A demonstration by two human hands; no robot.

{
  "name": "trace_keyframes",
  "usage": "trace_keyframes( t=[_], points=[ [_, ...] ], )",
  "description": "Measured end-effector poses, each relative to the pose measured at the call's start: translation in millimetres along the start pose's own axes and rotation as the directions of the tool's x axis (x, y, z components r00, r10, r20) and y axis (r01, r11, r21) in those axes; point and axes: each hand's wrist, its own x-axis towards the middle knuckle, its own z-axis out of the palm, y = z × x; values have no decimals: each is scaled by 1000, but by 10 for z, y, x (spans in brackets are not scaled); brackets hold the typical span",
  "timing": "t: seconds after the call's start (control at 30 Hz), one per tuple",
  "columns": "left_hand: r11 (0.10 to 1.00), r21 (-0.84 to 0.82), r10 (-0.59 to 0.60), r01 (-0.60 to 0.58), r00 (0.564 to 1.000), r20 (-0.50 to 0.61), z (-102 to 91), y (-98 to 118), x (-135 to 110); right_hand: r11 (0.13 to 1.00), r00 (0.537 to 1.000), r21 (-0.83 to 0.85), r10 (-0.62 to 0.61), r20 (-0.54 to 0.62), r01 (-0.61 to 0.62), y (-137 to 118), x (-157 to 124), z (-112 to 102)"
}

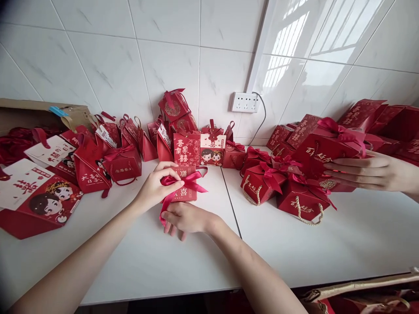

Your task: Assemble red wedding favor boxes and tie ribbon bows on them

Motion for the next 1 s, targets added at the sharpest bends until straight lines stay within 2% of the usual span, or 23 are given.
trace_keyframes(
  t=[0.13,0.3,0.43,0.53,0.63,0.67,0.73,0.77,0.83,0.9,1.0],
  points=[
    [999,-8,-41,41,999,6,4,2,-5,1000,1000,12,11,23,-11,21,12,16],
    [1000,6,-8,8,1000,5,0,3,-6,999,999,-1,36,30,-36,32,17,29],
    [1000,-6,-19,19,1000,2,4,-4,-9,994,981,20,102,165,-107,29,-2,-15],
    [1000,-12,-5,5,1000,2,9,-12,-9,991,951,-36,133,279,-129,19,-107,-172],
    [1000,-12,-1,2,1000,4,10,-15,-9,977,903,-109,213,373,-186,50,-297,-461],
    [1000,-11,-6,6,1000,8,11,-15,-10,977,919,-97,213,332,-191,74,-360,-564],
    [1000,-8,-11,12,1000,21,14,-16,-13,987,982,-14,159,103,-158,129,-452,-733],
    [1000,-7,-12,13,1000,27,17,-16,-14,992,992,22,123,-31,-123,153,-474,-786],
    [1000,-10,-9,9,999,33,23,-18,-16,997,972,61,51,-229,-37,181,-469,-821],
    [1000,-16,5,-4,1000,26,29,-19,-18,997,956,73,-14,-294,37,180,-424,-787],
    [1000,-15,20,-20,1000,11,31,-20,-20,992,964,96,-53,-262,81,156,-368,-717]
  ],
)
